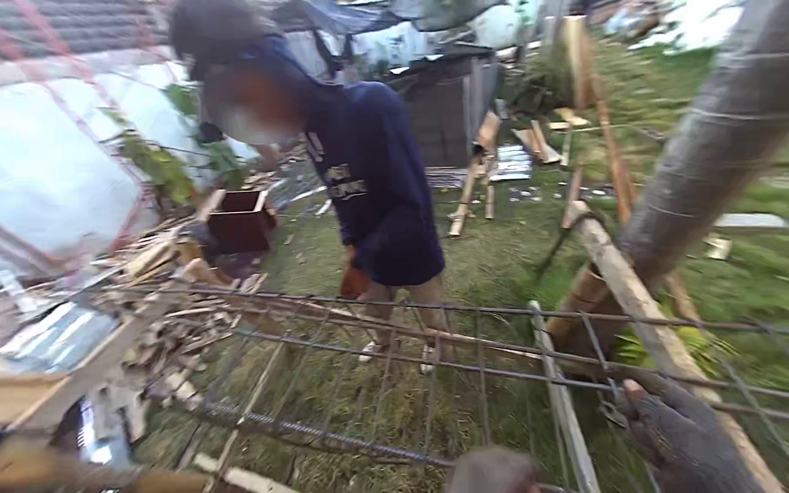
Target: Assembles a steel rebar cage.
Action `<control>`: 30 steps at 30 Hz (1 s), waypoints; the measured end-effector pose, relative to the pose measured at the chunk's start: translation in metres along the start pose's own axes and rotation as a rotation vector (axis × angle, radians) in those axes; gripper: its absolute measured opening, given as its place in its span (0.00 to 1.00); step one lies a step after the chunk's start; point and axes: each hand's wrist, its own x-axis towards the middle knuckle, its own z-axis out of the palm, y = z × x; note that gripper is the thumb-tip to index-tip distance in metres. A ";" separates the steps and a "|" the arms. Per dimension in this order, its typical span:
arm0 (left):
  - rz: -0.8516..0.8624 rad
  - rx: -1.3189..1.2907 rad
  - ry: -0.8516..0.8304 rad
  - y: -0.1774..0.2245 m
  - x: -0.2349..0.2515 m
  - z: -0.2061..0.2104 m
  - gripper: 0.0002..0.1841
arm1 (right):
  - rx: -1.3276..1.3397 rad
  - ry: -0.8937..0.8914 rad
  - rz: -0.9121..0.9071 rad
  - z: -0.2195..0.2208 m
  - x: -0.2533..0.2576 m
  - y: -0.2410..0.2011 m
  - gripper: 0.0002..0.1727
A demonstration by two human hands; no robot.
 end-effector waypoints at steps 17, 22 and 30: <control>-0.097 0.327 -0.279 -0.189 0.273 -0.094 0.18 | -0.311 0.111 0.087 0.013 -0.009 0.028 0.20; -0.093 0.257 -0.274 -0.198 0.272 -0.094 0.19 | -0.388 0.048 0.082 0.040 0.013 0.012 0.20; -0.077 0.371 -0.238 -0.201 0.274 -0.090 0.19 | -0.918 -0.183 0.017 0.101 0.118 -0.029 0.21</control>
